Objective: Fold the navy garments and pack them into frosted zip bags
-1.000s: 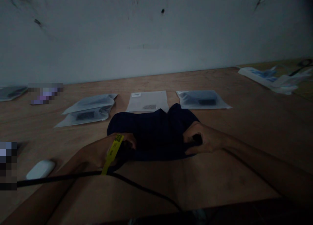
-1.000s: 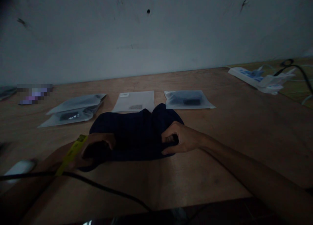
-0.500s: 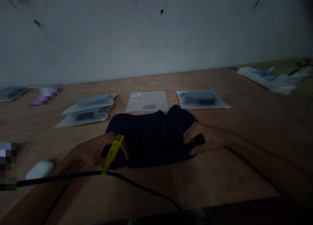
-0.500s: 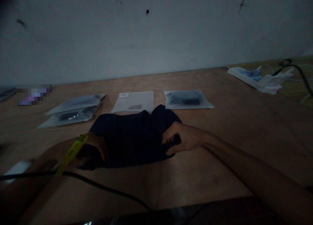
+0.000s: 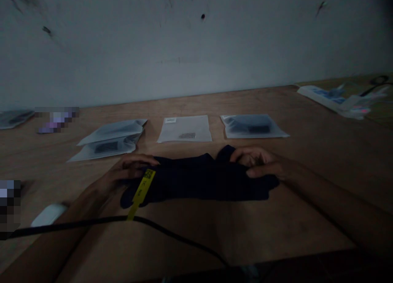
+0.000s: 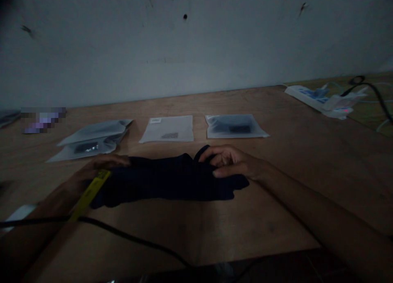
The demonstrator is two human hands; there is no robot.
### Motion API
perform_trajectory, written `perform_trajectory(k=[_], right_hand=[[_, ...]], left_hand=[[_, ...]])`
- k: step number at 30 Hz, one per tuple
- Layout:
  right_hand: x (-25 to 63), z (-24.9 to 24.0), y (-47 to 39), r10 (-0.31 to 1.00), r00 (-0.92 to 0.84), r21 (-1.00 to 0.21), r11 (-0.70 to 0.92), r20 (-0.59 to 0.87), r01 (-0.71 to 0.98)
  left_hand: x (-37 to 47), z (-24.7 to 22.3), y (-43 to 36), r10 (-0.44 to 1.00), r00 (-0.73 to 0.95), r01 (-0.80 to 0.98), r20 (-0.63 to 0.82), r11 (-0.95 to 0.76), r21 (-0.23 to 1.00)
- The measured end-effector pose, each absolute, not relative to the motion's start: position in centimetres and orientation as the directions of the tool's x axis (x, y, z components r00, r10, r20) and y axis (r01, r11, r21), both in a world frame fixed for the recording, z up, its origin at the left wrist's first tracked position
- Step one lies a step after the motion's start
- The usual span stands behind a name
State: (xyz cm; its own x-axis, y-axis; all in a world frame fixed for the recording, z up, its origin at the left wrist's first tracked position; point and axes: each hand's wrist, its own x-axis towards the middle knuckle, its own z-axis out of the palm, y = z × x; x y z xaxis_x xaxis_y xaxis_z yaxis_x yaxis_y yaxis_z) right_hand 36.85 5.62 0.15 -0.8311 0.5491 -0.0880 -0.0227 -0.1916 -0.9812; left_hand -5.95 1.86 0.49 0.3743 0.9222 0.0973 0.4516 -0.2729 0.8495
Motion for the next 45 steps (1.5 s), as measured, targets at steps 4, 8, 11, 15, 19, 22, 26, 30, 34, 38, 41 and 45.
perform_trajectory(k=[4, 8, 11, 15, 19, 22, 26, 30, 34, 38, 41, 45], right_hand=[[36.4, -0.4, 6.6, 0.842, -0.538, -0.999, -0.015, -0.039, 0.048], [36.1, -0.4, 6.6, 0.870, -0.482, -0.957, 0.218, 0.102, 0.191], [35.8, -0.7, 6.5, 0.861, -0.479, -0.904, 0.329, 0.170, 0.272], [35.6, -2.0, 6.8, 0.892, -0.366, -0.800, 0.417, 0.267, 0.432], [35.5, -2.8, 7.0, 0.897, -0.326, -0.695, 0.439, 0.300, 0.570], [35.3, -2.5, 6.7, 0.911, -0.277, -0.719, 0.412, 0.306, 0.559], [35.2, -1.5, 5.9, 0.897, -0.132, -0.734, 0.424, 0.423, 0.530], [34.4, -0.8, 4.2, 0.716, -0.295, -0.464, 0.655, 0.633, 0.596], [33.2, -1.0, 2.9, 0.549, -0.620, -0.297, 0.832, 0.560, 0.468], [32.9, -1.5, 3.1, 0.516, -0.791, -0.232, 0.856, 0.329, 0.462], [33.4, -1.8, 3.6, 0.513, -0.830, -0.219, 0.855, 0.220, 0.470], [34.0, -2.0, 4.0, 0.519, -0.834, -0.204, 0.851, 0.188, 0.484]], left_hand=[[-4.9, 1.0, 2.7, 0.926, 0.359, 0.356, 0.116, -0.251, 0.900], [-5.1, -0.2, 3.1, 0.908, 0.376, 0.504, 0.182, -0.366, 0.783], [-5.2, -1.1, 3.2, 0.917, 0.345, 0.523, 0.201, -0.366, 0.770], [-4.7, -1.0, 3.5, 0.935, 0.276, 0.460, 0.222, -0.332, 0.823], [-4.4, -0.8, 3.6, 0.959, 0.186, 0.486, 0.211, -0.277, 0.829], [-4.5, -0.9, 3.3, 0.952, 0.176, 0.680, 0.252, -0.303, 0.668], [-4.4, -0.6, 2.2, 0.909, 0.261, 0.834, 0.325, -0.382, 0.398], [-2.8, 0.5, 0.8, 0.824, 0.354, 0.874, 0.442, -0.460, 0.158], [-0.6, 0.5, 0.0, 0.723, 0.595, 0.759, 0.353, -0.649, 0.052], [0.3, -1.2, 0.1, 0.632, 0.760, 0.640, 0.150, -0.769, 0.001], [-0.1, -2.0, 0.4, 0.633, 0.772, 0.632, 0.049, -0.774, 0.037], [-1.3, -2.2, 1.0, 0.665, 0.745, 0.662, 0.048, -0.747, 0.057]])
